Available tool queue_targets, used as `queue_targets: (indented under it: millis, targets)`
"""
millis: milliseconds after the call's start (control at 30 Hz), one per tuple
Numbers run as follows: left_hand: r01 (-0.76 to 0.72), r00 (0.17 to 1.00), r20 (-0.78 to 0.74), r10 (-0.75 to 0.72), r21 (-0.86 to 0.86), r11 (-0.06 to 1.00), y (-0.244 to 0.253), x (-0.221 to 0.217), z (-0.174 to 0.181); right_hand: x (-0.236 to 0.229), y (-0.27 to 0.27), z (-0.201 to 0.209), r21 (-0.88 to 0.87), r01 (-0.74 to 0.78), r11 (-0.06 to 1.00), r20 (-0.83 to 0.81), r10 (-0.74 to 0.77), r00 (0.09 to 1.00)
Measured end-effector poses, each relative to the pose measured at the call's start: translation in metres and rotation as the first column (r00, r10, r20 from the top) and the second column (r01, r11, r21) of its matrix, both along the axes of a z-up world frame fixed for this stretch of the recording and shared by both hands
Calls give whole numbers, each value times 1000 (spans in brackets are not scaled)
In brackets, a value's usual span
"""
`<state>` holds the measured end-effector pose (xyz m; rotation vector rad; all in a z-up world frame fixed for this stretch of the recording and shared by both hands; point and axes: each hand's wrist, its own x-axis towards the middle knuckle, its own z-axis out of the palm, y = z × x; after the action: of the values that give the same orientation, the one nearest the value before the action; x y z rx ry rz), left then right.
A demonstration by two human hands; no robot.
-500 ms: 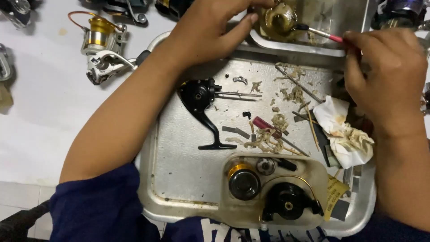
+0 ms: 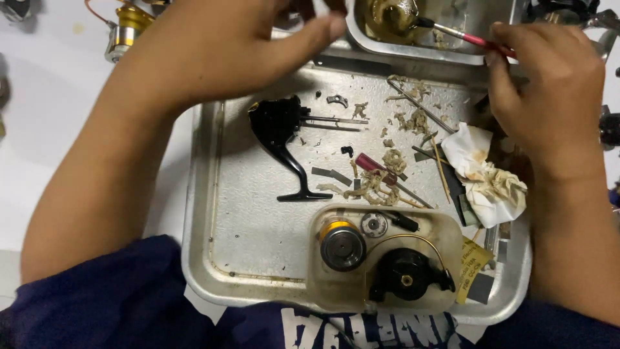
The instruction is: Disassembling a fishing reel using a screwdriver and a multi-tool on a workbench to access internal parts.
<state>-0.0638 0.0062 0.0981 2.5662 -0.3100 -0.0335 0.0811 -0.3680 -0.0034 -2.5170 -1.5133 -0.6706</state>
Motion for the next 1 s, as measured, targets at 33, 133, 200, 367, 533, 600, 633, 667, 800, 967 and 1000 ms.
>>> queue_targets:
  millis: [33, 133, 200, 367, 533, 600, 633, 667, 800, 967, 1000]
  targets:
    - [-5, 1000, -1, 5, 3, 1000, 0, -7, -2, 0, -1, 3, 3, -5, 1000, -1, 5, 1000]
    - [263, 961, 85, -263, 19, 965, 0, -23, -11, -5, -3, 14, 23, -5, 1000, -38, 6, 999]
    - [157, 988, -43, -151, 209, 965, -2, -36, -26, -13, -3, 26, 148, -77, 986, -165, 102, 981]
    - [114, 991, -107, -82, 344, 932, -5, -40, -61, -28, -1, 41, 208, -83, 974, -276, 140, 951]
    - [89, 967, -255, 8, 368, 926, -11, -35, -52, -35, -2, 53, 194, -104, 975, -210, 145, 967]
    - [71, 944, -328, 40, 319, 945, -11, -35, -44, -38, 1, 59, 233, -91, 968, -235, 147, 961]
    - [75, 947, -319, 33, 321, 944, -9, -36, -37, -33, 0, 56, 233, -86, 969, -225, 140, 964]
    - [67, 957, -287, 31, 325, 943, -6, -37, -29, -27, -1, 54, 235, -120, 965, -174, 164, 971]
    - [40, 998, 32, -48, 210, 977, 5, -33, 1, -37, 8, 68, 339, -107, 935, -249, 199, 948]
    - [234, 925, 303, -228, 18, 972, -16, 15, 18, -41, 16, 71, 376, -40, 926, -320, 170, 932]
    - [357, 882, 369, -292, -122, 926, -24, 28, 16, -44, 17, 73, 377, -16, 926, -381, 171, 909]
